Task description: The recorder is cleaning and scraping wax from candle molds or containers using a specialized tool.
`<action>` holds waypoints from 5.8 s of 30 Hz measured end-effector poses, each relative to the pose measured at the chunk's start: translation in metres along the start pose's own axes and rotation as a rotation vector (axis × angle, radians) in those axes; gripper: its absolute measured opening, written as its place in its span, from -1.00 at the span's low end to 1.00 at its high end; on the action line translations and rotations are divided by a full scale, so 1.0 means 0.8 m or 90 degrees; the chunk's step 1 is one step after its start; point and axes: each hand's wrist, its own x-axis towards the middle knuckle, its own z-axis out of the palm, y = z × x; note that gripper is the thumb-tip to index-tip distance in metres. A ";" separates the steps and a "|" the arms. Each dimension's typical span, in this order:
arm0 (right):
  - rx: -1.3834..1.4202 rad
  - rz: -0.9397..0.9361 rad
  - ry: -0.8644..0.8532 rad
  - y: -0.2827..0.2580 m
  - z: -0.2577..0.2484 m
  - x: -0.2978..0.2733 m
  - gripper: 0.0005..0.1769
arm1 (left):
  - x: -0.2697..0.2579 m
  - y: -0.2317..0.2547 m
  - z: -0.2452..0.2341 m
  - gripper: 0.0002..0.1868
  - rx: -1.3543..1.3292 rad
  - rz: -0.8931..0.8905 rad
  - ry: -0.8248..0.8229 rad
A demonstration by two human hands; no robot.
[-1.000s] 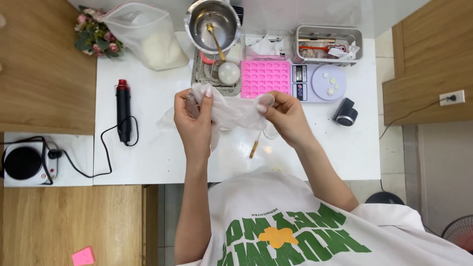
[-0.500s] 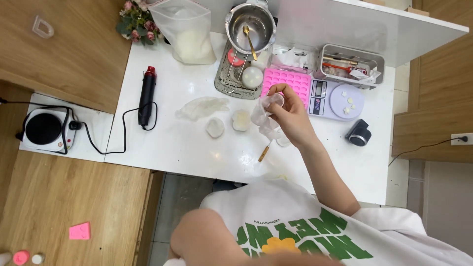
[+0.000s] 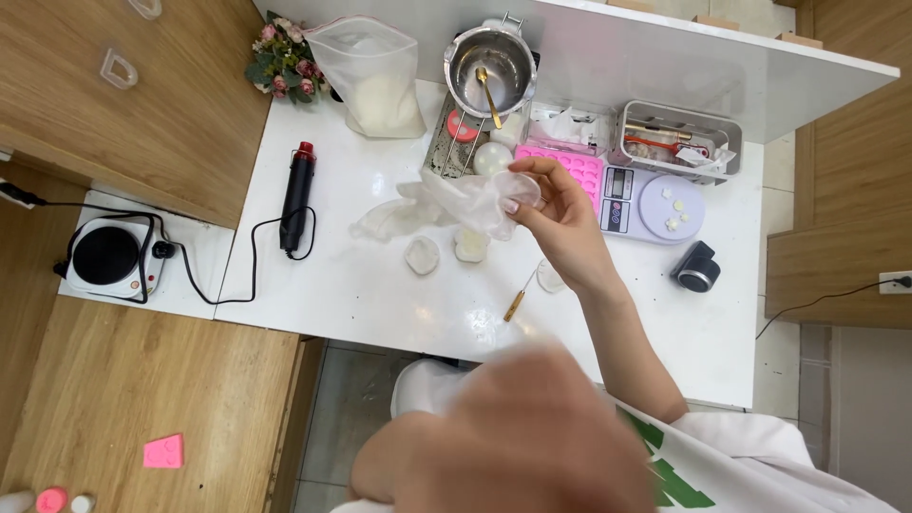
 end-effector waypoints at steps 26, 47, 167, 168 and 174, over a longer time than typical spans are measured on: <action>-0.731 -0.208 -0.225 -0.174 -0.015 0.071 -0.69 | 0.144 -0.113 -0.243 -0.67 0.478 0.017 0.141; -0.654 0.146 -0.084 -0.151 -0.108 0.099 -0.79 | 0.402 -0.254 -0.220 -0.88 0.885 -0.066 -0.073; 0.349 0.010 0.053 0.057 -0.127 -0.053 -0.37 | 0.181 -0.398 -0.163 -0.61 -0.026 -0.202 0.165; 0.345 0.077 0.169 0.058 -0.130 -0.060 -0.27 | 0.182 -0.405 -0.161 -0.62 0.008 -0.134 0.214; 0.294 0.119 0.293 0.053 -0.139 -0.069 -0.14 | 0.174 -0.393 -0.150 -0.68 0.201 0.001 0.329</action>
